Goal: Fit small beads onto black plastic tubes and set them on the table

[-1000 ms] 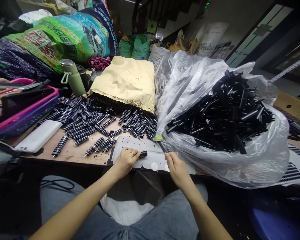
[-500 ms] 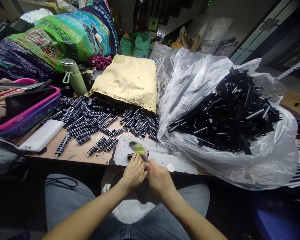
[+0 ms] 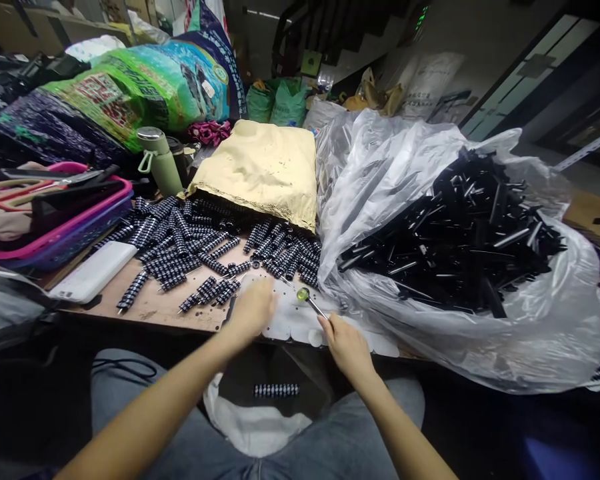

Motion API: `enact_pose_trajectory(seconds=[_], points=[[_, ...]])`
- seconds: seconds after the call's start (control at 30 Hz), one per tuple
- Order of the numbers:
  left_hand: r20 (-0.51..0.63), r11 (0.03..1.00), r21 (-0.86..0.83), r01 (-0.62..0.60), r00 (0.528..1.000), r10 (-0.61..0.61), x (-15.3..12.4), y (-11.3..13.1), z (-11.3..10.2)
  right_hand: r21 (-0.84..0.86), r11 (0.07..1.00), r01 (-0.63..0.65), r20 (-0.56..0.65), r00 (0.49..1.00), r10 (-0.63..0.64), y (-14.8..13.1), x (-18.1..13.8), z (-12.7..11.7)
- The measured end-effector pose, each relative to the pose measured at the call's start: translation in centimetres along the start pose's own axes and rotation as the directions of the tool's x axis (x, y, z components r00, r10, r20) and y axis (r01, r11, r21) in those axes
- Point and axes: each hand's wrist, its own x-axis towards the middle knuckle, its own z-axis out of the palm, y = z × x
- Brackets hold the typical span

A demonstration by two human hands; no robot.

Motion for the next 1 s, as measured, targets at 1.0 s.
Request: enact_pose_trajectory(seconds=[1.0], points=[[0.472,0.184,-0.847,0.498,0.866,-0.167,1.8,1.3,0.8,-0.193,0.464,0.865,-0.324,0.39,-0.862,-0.7,6.9,-3.4]])
